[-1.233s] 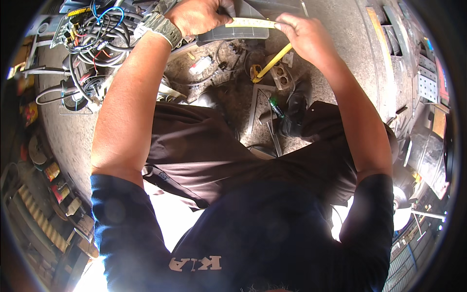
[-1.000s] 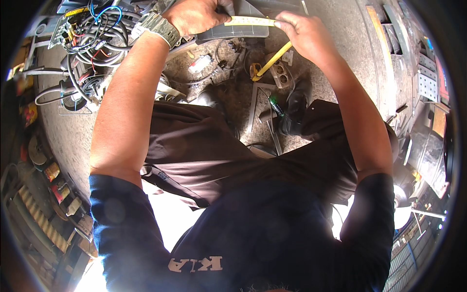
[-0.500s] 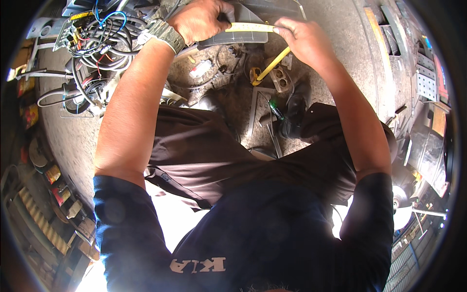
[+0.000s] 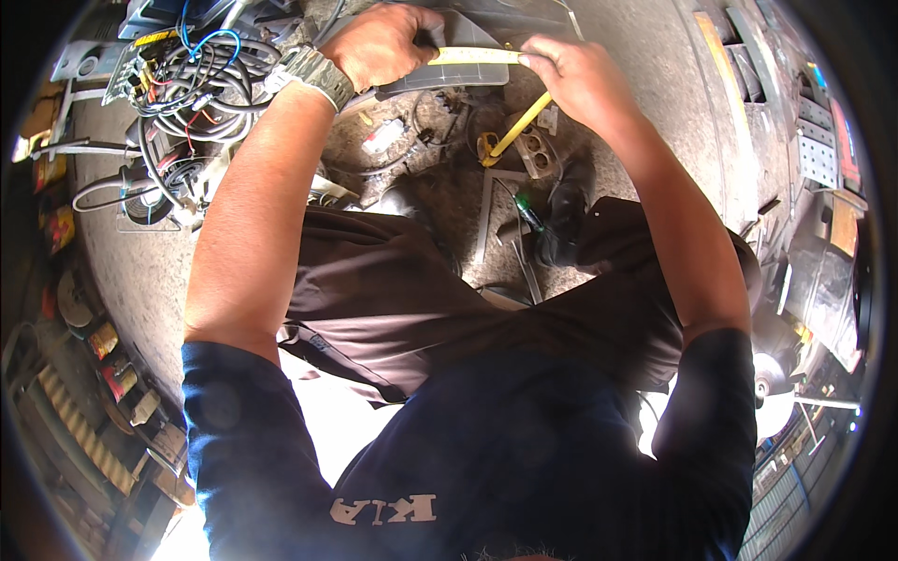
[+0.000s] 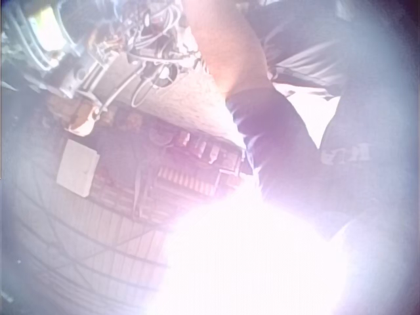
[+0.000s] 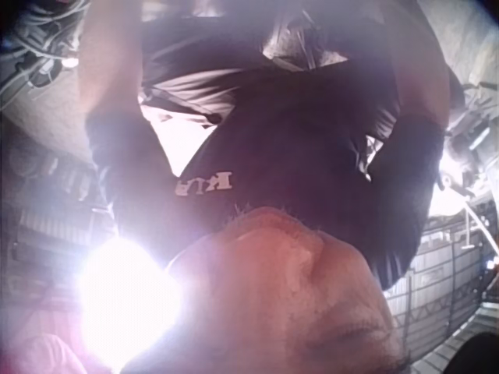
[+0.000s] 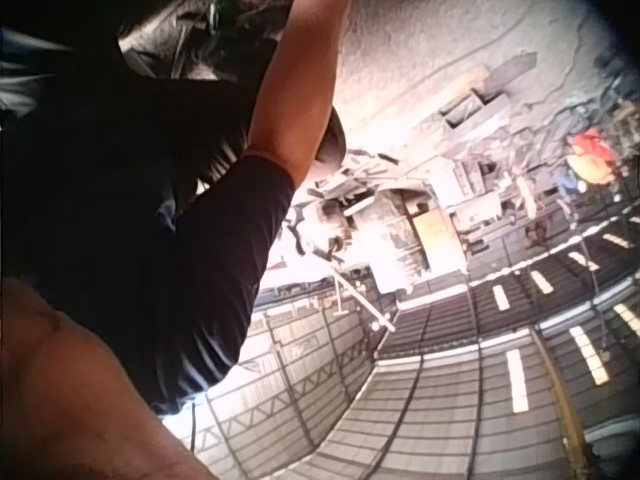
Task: The person sits on the floor in a workshop and uses a tape measure to measure a grey metal part and a blue metal plate. They mark the metal part with a pen after measuring it.
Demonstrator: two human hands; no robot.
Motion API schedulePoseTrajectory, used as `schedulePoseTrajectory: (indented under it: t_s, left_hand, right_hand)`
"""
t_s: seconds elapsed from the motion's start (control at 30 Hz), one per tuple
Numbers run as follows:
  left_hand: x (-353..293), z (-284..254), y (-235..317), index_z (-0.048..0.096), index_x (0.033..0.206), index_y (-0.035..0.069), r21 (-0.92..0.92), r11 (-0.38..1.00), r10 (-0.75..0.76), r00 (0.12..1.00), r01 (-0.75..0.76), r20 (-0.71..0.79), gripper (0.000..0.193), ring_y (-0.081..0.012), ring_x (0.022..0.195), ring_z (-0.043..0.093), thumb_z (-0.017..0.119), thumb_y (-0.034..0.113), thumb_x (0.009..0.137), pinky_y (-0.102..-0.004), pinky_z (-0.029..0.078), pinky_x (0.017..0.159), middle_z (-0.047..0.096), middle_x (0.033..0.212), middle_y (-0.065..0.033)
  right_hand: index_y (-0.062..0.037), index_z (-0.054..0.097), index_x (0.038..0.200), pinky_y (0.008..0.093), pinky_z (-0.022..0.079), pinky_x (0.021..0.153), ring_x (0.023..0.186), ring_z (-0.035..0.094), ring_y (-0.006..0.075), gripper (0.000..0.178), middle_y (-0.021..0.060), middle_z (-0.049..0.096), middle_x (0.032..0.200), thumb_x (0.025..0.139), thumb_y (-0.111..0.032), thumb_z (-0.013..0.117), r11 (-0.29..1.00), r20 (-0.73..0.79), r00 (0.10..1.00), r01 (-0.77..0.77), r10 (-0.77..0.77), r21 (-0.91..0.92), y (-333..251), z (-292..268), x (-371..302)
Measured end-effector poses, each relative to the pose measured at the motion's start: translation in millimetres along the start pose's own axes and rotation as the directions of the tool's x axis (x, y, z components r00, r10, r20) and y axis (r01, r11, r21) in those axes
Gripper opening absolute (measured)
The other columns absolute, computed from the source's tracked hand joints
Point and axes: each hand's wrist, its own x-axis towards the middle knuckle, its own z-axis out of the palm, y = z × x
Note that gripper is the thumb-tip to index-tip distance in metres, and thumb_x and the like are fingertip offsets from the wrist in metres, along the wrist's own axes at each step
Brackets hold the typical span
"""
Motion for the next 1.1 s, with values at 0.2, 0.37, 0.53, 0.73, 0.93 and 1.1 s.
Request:
schedulePoseTrajectory:
  t_s: [0.2, 0.37, 0.53, 0.73, 0.93, 1.1]
  left_hand:
    - [3, -3, 1, 0.074, 0.099, 0.007, -0.019, 0.998, -0.055, 0.993, 0.057, 0.1, 0.017, -0.0305, 0.08, 0.069, 0.068, 0.013, 0.084, -0.042, 0.054, 0.076, 0.072, 0.084, -0.0189]
    - [2, -2, 1, 0.074, 0.1, 0.007, 0.021, 0.999, -0.035, 0.998, 0.034, 0.054, 0.019, -0.0333, 0.083, 0.07, 0.07, 0.014, 0.083, -0.0427, 0.054, 0.078, 0.073, 0.087, -0.0196]
    - [2, -1, 6, 0.076, 0.1, 0.008, 0.014, 0.995, -0.096, 0.995, 0.096, 0.041, 0.021, -0.0337, 0.083, 0.071, 0.07, 0.015, 0.082, -0.0431, 0.054, 0.078, 0.073, 0.087, -0.0196]
    - [1, -4, 10, 0.076, 0.1, 0.008, 0.025, 0.991, -0.129, 0.989, 0.128, 0.066, 0.02, -0.0341, 0.08, 0.071, 0.069, 0.015, 0.082, -0.0439, 0.055, 0.075, 0.073, 0.084, -0.0197]
    - [2, 3, 0, 0.075, 0.096, 0.008, 0.059, 0.997, -0.038, 0.999, 0.039, -0.024, 0.019, -0.0356, 0.078, 0.07, 0.07, 0.015, 0.08, -0.0438, 0.055, 0.073, 0.071, 0.082, -0.0214]
    - [3, 1, -1, 0.075, 0.095, 0.007, -0.005, 1.0, -0.024, 1.0, 0.024, 0.013, 0.018, -0.0355, 0.074, 0.069, 0.069, 0.014, 0.079, -0.0447, 0.054, 0.071, 0.07, 0.079, -0.0216]
  right_hand:
    - [-0.0155, 0.073, 0.106, 0.0444, 0.052, 0.064, 0.068, 0.067, 0.0328, 0.019, 0.0109, 0.069, 0.073, 0.1, -0.031, 0.065, 1.0, -0.028, 1.0, -0.007, 0.007, 0.007, 0, 2, -1]
    - [-0.0162, 0.074, 0.103, 0.0458, 0.054, 0.067, 0.074, 0.069, 0.0332, 0.019, 0.0088, 0.07, 0.076, 0.098, -0.033, 0.066, 0.999, -0.034, 0.999, -0.039, 0.039, 0.003, -1, 3, -3]
    - [-0.0097, 0.073, 0.111, 0.0382, 0.052, 0.063, 0.066, 0.067, 0.0259, 0.024, 0.0142, 0.071, 0.084, 0.096, -0.029, 0.073, 0.999, -0.098, 0.994, 0.04, -0.04, -0.008, 4, 5, -5]
    - [-0.0123, 0.074, 0.114, 0.0342, 0.055, 0.076, 0.09, 0.072, 0.024, 0.028, 0.008, 0.076, 0.102, 0.093, -0.03, 0.078, 0.993, -0.146, 0.989, 0.023, -0.006, 0.12, -3, 2, -8]
    - [-0.0062, 0.069, 0.113, 0.0382, 0.053, 0.069, 0.089, 0.07, 0.0236, 0.018, 0.0093, 0.072, 0.104, 0.095, -0.012, 0.068, 0.507, -0.024, 0.786, -0.375, 0.618, 0.776, 7, -3, -24]
    - [0.0017, 0.058, 0.122, 0.034, 0.055, 0.073, 0.094, 0.07, 0.0248, 0.03, 0.0136, 0.067, 0.105, 0.093, 0.01, 0.053, -0.107, 0.306, 0.682, -0.318, 0.664, 0.942, -1, 9, -62]
